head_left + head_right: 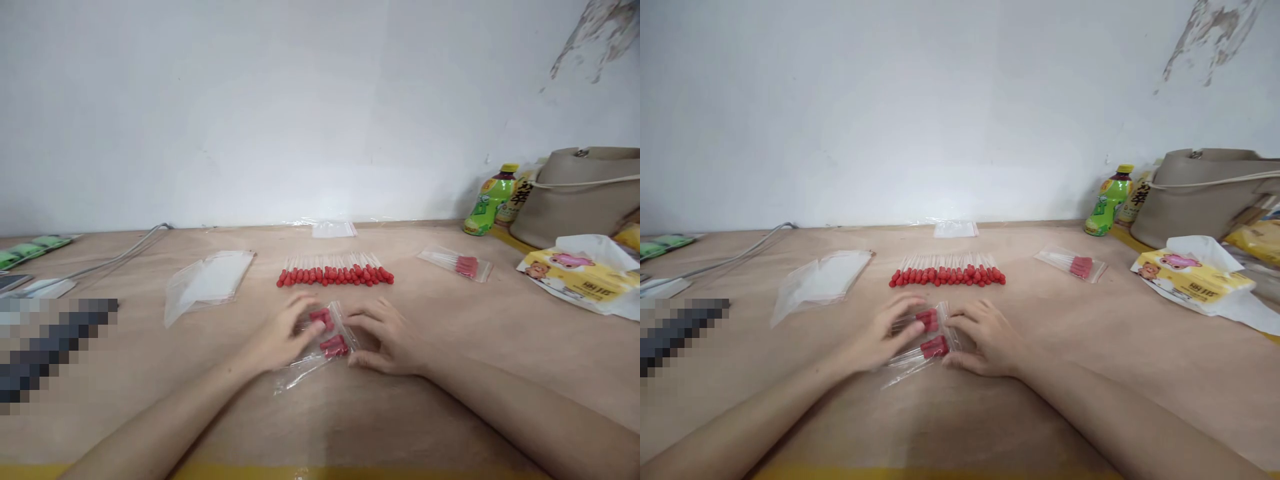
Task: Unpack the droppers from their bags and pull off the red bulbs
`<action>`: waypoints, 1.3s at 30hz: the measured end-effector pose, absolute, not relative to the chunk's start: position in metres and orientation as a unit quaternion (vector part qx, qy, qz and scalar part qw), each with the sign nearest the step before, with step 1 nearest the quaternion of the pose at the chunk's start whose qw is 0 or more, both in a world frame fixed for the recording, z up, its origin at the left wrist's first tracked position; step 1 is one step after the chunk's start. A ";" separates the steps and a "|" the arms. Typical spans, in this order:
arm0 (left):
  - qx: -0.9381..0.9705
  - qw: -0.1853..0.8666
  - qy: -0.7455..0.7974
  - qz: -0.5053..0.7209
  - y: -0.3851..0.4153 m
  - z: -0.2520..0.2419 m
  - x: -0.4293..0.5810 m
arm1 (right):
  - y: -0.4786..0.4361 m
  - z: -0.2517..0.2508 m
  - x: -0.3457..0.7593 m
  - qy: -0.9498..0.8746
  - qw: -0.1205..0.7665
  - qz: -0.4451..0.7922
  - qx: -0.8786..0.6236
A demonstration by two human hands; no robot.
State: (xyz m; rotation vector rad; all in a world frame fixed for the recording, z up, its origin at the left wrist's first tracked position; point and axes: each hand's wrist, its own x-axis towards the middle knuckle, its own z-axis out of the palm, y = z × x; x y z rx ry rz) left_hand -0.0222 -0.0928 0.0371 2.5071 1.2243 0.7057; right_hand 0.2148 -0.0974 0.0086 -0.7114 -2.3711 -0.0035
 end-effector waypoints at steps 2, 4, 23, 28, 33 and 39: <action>0.876 0.152 0.407 0.209 -0.105 0.030 -0.010 | -0.096 0.008 0.217 -0.870 0.348 0.038 -0.347; 0.886 0.149 0.397 0.188 -0.108 0.026 -0.006 | -0.094 0.006 0.217 -0.850 0.350 0.065 -0.389; 0.895 0.202 0.318 0.239 -0.102 0.027 -0.007 | -0.091 0.012 0.204 -0.780 0.246 0.211 -0.535; 0.896 0.202 0.308 0.246 -0.104 0.026 -0.005 | -0.090 0.014 0.205 -0.777 0.238 0.246 -0.529; 0.892 0.190 0.331 0.242 -0.104 0.027 -0.006 | -0.092 0.018 0.206 -0.772 0.236 0.274 -0.522; 0.908 0.118 0.340 0.213 -0.097 0.027 -0.007 | -0.093 0.019 0.205 -0.775 0.235 0.269 -0.522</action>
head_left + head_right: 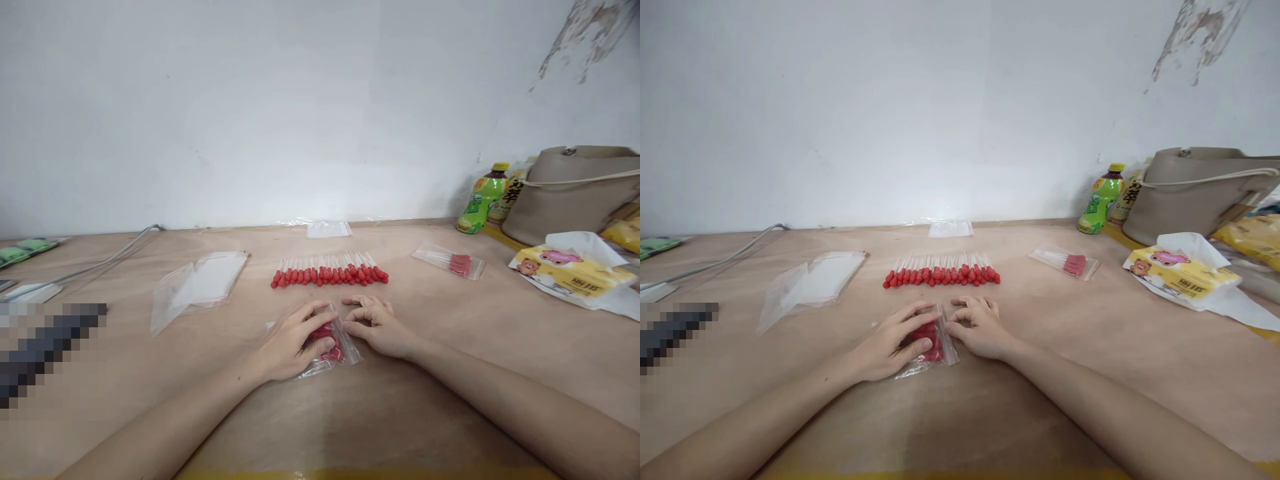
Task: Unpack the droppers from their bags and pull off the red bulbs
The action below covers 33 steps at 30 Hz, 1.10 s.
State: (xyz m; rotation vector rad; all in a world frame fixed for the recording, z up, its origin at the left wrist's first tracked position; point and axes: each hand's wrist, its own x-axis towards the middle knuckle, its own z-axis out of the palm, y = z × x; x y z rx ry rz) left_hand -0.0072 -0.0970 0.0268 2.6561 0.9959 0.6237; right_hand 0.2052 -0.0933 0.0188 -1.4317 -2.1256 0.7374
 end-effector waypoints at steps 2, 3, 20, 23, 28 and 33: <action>0.913 0.099 0.337 0.208 -0.095 0.026 -0.007 | -0.093 0.019 0.205 -0.778 0.235 0.272 -0.514; 0.915 0.094 0.336 0.205 -0.095 0.026 -0.006 | -0.093 0.018 0.205 -0.780 0.235 0.276 -0.511; 0.925 0.069 0.327 0.179 -0.096 0.031 -0.003 | -0.096 0.021 0.203 -0.784 0.232 0.284 -0.501; 0.932 0.066 0.306 0.184 -0.094 0.034 -0.002 | -0.096 0.020 0.203 -0.783 0.232 0.282 -0.503; 0.931 0.077 0.284 0.218 -0.089 0.031 -0.002 | -0.097 0.017 0.202 -0.795 0.232 0.274 -0.489; 0.939 0.003 0.246 0.239 -0.087 0.027 -0.002 | -0.100 0.017 0.199 -0.795 0.228 0.267 -0.495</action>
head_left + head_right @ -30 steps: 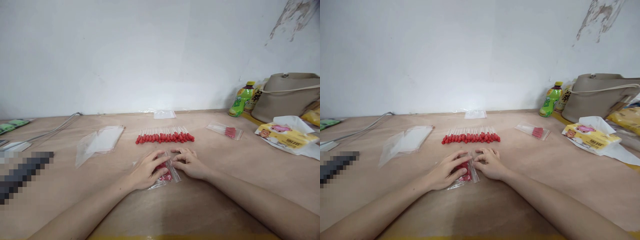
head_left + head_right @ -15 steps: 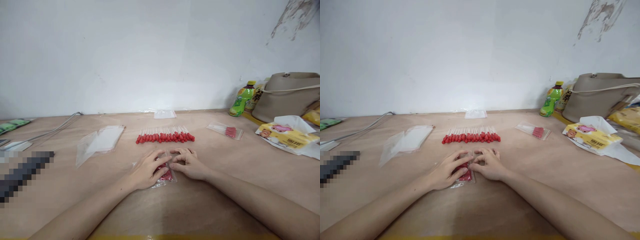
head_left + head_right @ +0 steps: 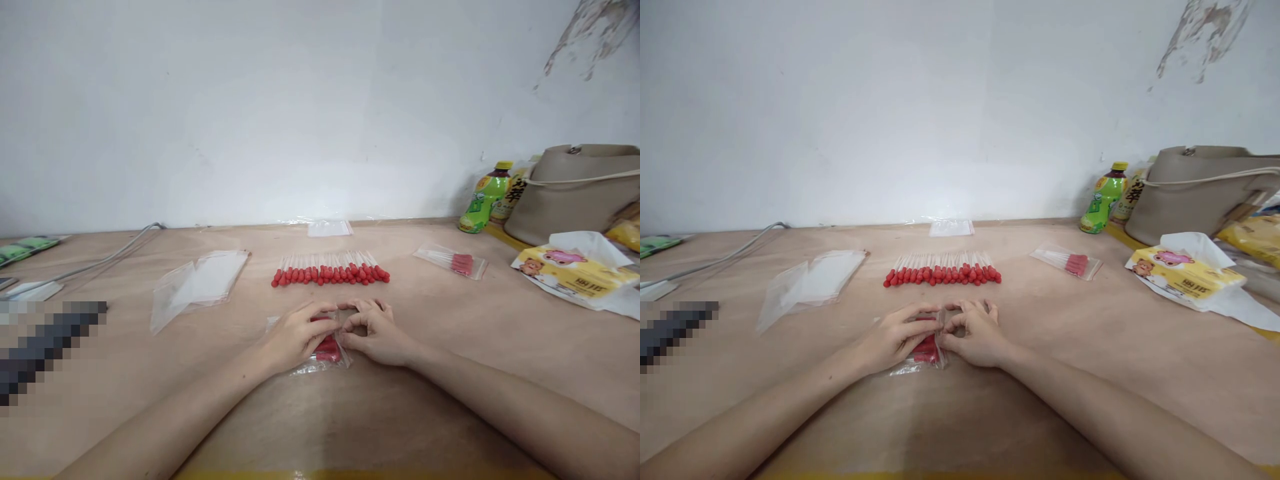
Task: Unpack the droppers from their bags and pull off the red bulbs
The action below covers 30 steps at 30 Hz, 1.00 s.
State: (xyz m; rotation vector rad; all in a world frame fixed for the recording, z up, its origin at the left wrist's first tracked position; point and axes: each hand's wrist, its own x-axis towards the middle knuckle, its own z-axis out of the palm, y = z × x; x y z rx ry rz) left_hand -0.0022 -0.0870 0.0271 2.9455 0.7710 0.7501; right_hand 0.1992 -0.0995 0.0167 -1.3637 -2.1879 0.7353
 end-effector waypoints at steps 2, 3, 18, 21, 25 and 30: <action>0.945 -0.051 0.223 0.233 -0.086 0.027 -0.002 | -0.100 0.017 0.198 -0.793 0.235 0.268 -0.494; 0.948 -0.083 0.206 0.230 -0.085 0.028 -0.002 | -0.101 0.018 0.197 -0.792 0.239 0.272 -0.493; 0.945 -0.213 0.153 0.195 -0.081 0.024 -0.005 | -0.104 0.011 0.197 -0.821 0.306 0.147 -0.459; 0.944 -0.193 0.186 0.191 -0.079 0.022 -0.006 | -0.100 0.010 0.202 -0.862 0.348 0.034 -0.368; 0.948 -0.170 0.203 0.178 -0.078 0.019 -0.006 | -0.093 0.007 0.203 -0.879 0.381 -0.115 -0.261; 0.948 -0.167 0.206 0.175 -0.078 0.020 -0.006 | -0.086 0.006 0.200 -0.875 0.396 -0.197 -0.196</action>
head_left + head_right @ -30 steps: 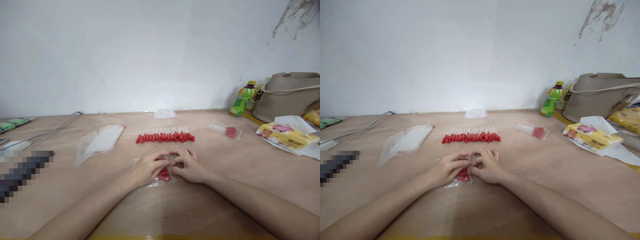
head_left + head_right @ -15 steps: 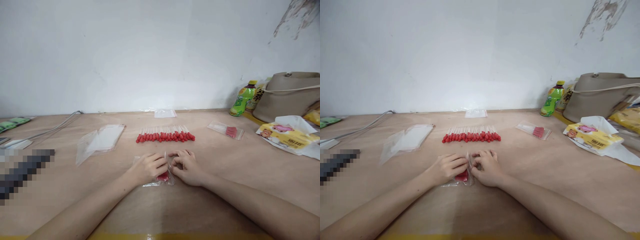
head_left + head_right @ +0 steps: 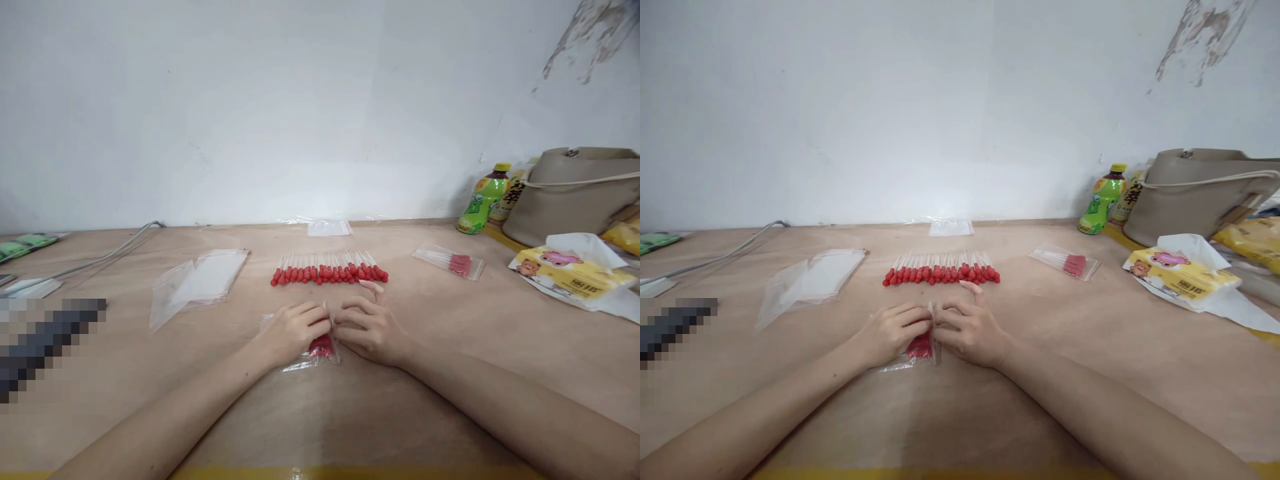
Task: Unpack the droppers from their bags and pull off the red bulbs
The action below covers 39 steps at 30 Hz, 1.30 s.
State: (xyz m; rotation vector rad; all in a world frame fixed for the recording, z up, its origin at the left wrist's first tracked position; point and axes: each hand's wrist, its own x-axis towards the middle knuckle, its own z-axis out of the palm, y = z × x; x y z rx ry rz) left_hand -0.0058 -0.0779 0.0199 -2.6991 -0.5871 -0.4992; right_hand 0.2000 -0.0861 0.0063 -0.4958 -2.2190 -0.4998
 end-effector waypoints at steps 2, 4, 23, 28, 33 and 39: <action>-0.946 0.175 -0.205 -0.180 -0.077 0.021 -0.007 | -0.083 0.006 0.199 -0.882 0.384 -0.211 -0.172; -0.945 0.181 -0.203 -0.181 -0.076 0.023 -0.008 | -0.080 0.006 0.197 -0.888 0.372 -0.215 -0.167; -0.961 0.153 -0.195 -0.122 -0.044 0.035 -0.007 | -0.048 0.009 0.201 -0.934 0.247 -0.200 -0.162; -0.951 0.159 -0.225 -0.142 -0.045 0.050 -0.016 | -0.050 0.010 0.207 -0.932 0.219 -0.163 -0.238; -0.923 0.037 -0.317 -0.216 -0.058 0.049 -0.023 | -0.056 0.014 0.214 -0.912 0.266 0.047 -0.310; -0.889 -0.092 -0.389 -0.223 -0.079 0.023 -0.036 | -0.050 0.005 0.205 -0.855 0.340 0.151 -0.363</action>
